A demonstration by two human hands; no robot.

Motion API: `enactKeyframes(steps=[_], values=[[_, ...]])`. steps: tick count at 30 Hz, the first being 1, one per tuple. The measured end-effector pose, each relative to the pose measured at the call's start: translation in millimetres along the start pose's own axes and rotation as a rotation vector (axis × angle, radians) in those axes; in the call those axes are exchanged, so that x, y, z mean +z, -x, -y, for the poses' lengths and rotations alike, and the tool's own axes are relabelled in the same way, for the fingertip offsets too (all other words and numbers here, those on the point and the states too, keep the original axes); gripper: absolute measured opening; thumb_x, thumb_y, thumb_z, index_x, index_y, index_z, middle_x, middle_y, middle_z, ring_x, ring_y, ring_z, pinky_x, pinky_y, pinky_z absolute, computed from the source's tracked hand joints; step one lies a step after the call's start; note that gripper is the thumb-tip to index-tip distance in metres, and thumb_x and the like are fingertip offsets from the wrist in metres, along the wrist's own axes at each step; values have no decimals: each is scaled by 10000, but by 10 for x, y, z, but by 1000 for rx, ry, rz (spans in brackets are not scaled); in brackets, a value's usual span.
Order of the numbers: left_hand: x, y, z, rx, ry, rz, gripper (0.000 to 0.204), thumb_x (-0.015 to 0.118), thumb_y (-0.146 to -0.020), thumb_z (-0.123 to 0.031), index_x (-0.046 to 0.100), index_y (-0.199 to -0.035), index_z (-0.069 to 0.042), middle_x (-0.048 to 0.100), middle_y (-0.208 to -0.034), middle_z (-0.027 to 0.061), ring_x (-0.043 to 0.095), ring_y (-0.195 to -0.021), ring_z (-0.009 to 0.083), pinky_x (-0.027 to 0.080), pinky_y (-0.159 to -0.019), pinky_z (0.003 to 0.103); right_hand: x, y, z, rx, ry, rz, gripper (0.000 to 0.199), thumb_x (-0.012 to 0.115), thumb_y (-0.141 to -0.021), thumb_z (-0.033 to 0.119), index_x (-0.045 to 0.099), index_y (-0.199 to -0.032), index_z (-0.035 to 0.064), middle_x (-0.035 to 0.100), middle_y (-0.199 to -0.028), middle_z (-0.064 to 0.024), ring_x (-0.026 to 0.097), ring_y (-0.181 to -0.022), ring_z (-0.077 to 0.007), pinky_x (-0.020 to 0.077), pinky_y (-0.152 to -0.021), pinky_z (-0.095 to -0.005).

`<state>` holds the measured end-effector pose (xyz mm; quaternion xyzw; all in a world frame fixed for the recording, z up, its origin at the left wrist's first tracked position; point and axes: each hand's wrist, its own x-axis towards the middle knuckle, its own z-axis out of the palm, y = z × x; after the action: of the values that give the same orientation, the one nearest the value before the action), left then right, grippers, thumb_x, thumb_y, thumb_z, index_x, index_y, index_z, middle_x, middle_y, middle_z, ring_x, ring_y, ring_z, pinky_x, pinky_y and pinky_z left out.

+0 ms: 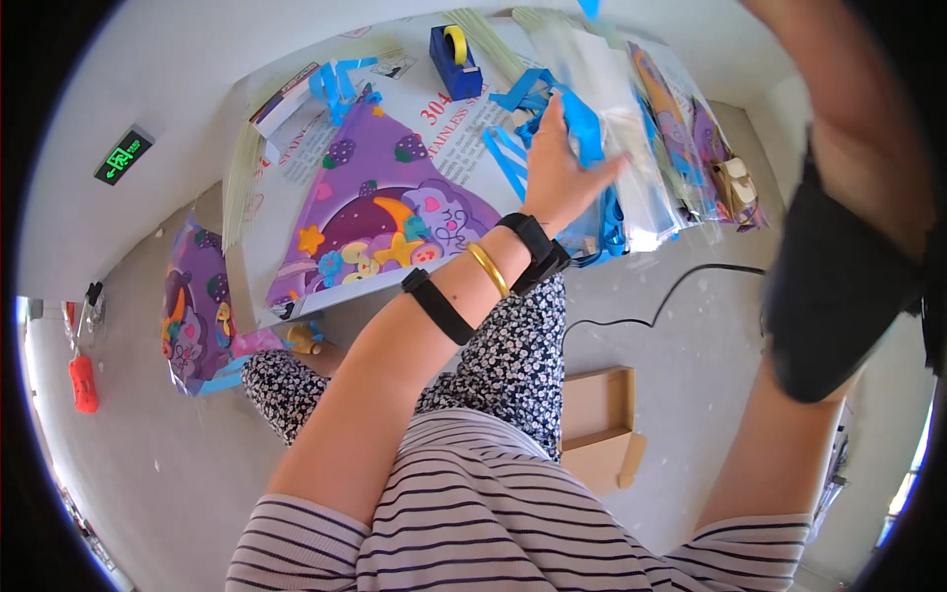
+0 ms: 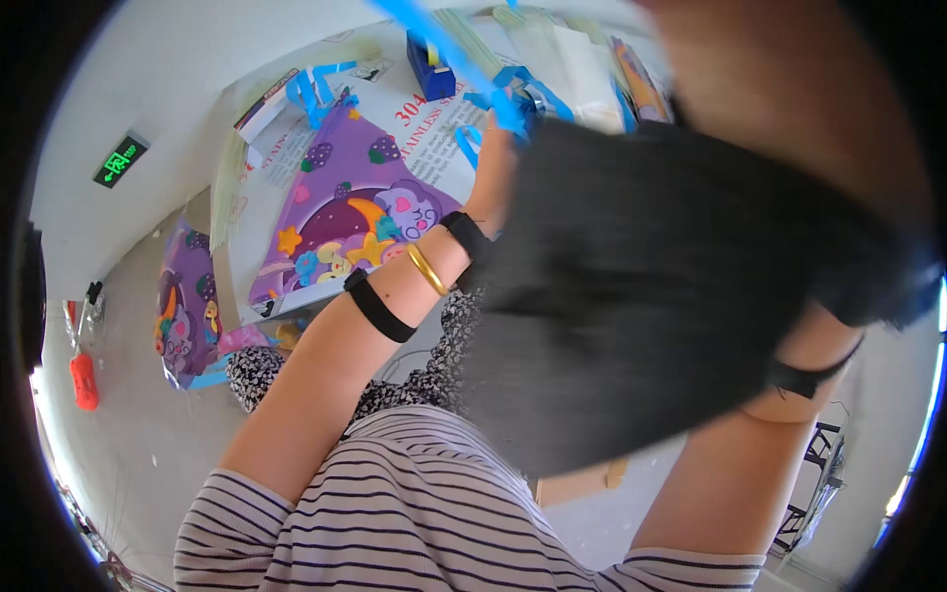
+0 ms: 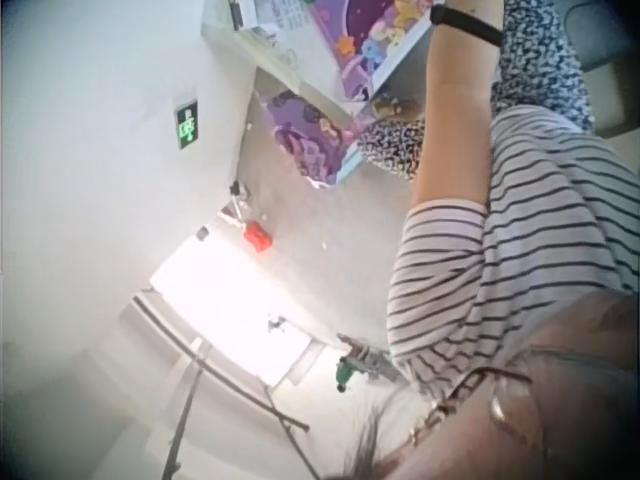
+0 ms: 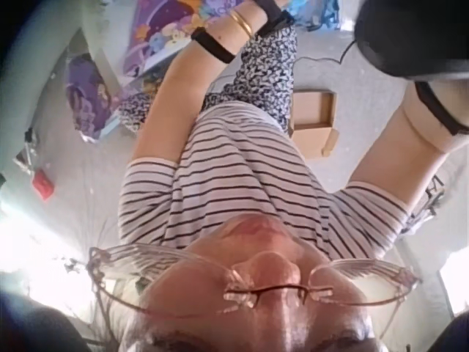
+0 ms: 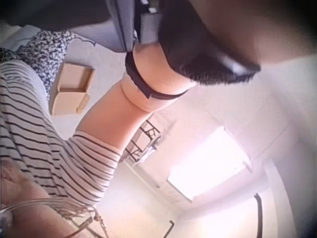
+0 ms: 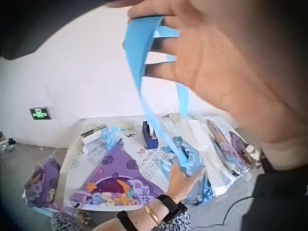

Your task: Assembling decorative paper items by folding and applying adhesive tape.

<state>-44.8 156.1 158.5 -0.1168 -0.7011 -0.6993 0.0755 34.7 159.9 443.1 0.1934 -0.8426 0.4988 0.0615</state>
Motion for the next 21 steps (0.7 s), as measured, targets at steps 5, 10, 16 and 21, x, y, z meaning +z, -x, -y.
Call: enactKeyframes(steps=[5, 10, 16, 21], values=[[-468, 492, 193, -67, 112, -160, 172, 620, -996, -114, 714, -1127, -55, 738, -967, 72, 671, -901, 153, 522, -806, 323, -115, 86, -141, -23, -310, 36, 603, 690, -969, 237, 447, -1490, 56, 528, -1350, -219, 563, -1251, -341, 482, -1059, -372], [-1805, 909, 890, -11, -42, -208, 208, 646, -945, -39, 664, -1151, -18, 699, -1029, 62, 664, -1004, 191, 518, -880, 329, 171, -214, -539, -55, -749, 176, 674, 700, -971, 269, 410, -1553, 93, 484, -1423, -213, 530, -1320, -340, 468, -1092, -364], [-2704, 1185, 1293, -27, -588, -197, 246, 685, -778, 21, 673, -1011, -58, 683, -1095, 76, 630, -1051, 296, 489, -931, 402, 655, 461, -1768, 200, -839, 30, 549, 604, -1019, 135, 436, -1526, 8, 491, -1478, -72, 480, -1321, -161, 362, -1138, -314], [-2956, 1263, 1227, -24, -794, -192, 272, 675, -775, 37, 675, -1027, -64, 682, -1014, 67, 633, -962, 276, 507, -841, 375, 797, 865, -2435, 325, -692, -252, 575, 562, -1019, 96, 397, -1566, 37, 558, -1361, -40, 521, -1183, -122, 386, -1086, -288]])
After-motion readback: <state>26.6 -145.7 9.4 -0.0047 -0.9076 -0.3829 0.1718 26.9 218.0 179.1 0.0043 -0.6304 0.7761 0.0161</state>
